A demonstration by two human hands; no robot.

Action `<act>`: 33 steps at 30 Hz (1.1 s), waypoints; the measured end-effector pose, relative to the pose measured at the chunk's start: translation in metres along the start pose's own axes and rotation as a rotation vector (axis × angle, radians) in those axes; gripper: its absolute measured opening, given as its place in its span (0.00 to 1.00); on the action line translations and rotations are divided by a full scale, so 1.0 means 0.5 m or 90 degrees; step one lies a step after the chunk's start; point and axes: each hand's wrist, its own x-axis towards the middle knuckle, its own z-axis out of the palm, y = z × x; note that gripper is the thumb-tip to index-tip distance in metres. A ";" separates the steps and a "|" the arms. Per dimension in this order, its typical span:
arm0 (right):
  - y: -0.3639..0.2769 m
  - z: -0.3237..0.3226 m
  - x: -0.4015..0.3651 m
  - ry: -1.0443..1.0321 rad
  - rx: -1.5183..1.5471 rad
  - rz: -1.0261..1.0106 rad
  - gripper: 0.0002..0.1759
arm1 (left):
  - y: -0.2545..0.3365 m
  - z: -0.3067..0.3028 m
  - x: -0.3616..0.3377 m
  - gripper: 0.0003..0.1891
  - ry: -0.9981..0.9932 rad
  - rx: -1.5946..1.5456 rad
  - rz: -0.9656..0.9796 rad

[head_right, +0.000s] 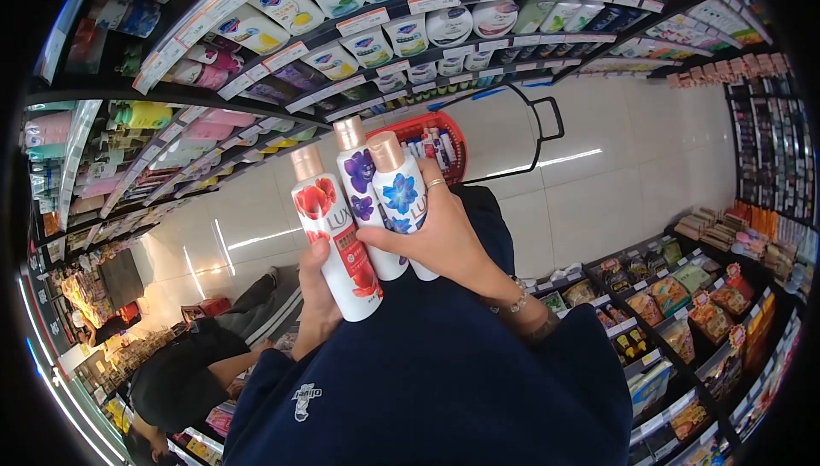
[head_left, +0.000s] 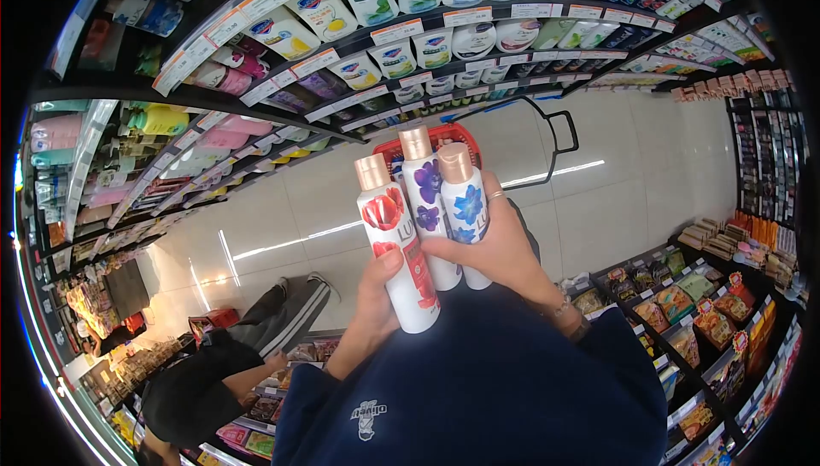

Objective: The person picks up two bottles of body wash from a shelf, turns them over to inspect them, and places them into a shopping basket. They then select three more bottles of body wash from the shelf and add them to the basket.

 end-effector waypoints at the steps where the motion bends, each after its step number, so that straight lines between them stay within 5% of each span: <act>1: 0.006 -0.005 0.003 -0.024 0.058 0.032 0.44 | 0.002 0.017 0.011 0.43 -0.039 0.015 0.057; 3: 0.019 -0.015 0.014 -0.058 0.203 0.031 0.42 | 0.020 0.041 0.025 0.51 -0.133 0.007 0.110; 5: 0.021 -0.032 0.017 -0.107 0.437 0.080 0.37 | 0.022 0.041 0.034 0.48 -0.137 -0.012 0.136; 9: 0.058 -0.057 0.006 -0.248 0.784 0.145 0.46 | 0.019 0.004 0.034 0.43 -0.147 -0.185 0.086; 12: 0.088 -0.045 0.011 -0.376 0.954 0.077 0.50 | 0.025 0.006 0.036 0.41 -0.171 -0.343 0.020; 18: 0.078 -0.048 0.018 -0.390 0.898 0.069 0.48 | 0.029 0.018 0.049 0.39 -0.251 -0.286 0.014; 24: 0.083 -0.046 0.015 -0.413 0.839 0.059 0.49 | 0.043 0.067 0.035 0.33 -0.015 -0.120 0.078; 33: 0.058 -0.042 0.005 -0.341 0.816 0.102 0.44 | 0.047 0.045 0.028 0.21 -0.046 0.074 0.143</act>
